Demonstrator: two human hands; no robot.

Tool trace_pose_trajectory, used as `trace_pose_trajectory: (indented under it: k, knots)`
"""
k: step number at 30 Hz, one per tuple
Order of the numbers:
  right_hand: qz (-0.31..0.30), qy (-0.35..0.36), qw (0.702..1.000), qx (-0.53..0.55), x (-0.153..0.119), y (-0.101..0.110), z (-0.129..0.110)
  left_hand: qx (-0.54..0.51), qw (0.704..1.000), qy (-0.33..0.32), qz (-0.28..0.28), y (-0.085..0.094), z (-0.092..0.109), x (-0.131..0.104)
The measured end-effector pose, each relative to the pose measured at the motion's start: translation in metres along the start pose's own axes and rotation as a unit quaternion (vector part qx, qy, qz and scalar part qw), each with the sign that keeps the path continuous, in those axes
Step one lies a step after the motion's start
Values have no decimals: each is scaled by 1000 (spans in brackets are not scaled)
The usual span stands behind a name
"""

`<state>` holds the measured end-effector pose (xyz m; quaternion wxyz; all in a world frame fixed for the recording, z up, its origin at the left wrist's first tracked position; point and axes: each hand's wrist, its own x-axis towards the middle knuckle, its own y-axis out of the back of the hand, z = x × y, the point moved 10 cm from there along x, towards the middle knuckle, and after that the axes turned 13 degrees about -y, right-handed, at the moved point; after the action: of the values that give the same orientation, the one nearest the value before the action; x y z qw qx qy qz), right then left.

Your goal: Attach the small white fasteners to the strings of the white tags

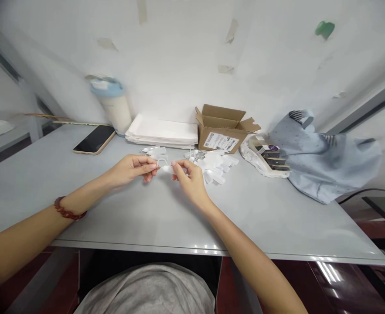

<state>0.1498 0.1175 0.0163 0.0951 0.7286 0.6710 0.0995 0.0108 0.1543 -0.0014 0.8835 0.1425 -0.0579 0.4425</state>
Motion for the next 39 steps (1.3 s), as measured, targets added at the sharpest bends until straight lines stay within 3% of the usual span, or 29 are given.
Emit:
trace_pose_trajectory:
  k: [17, 27, 39]
  knots:
    - [20, 19, 1000, -8, -3, 3, -4, 5, 1000, 0, 2, -1, 4, -2]
    - [57, 98, 985, -128, -12, 1, -20, 16, 1000, 11, 12, -5, 5, -5]
    - [30, 91, 986, -136, -12, -6, -13, 43, 999, 22, 14, -14, 8, -10]
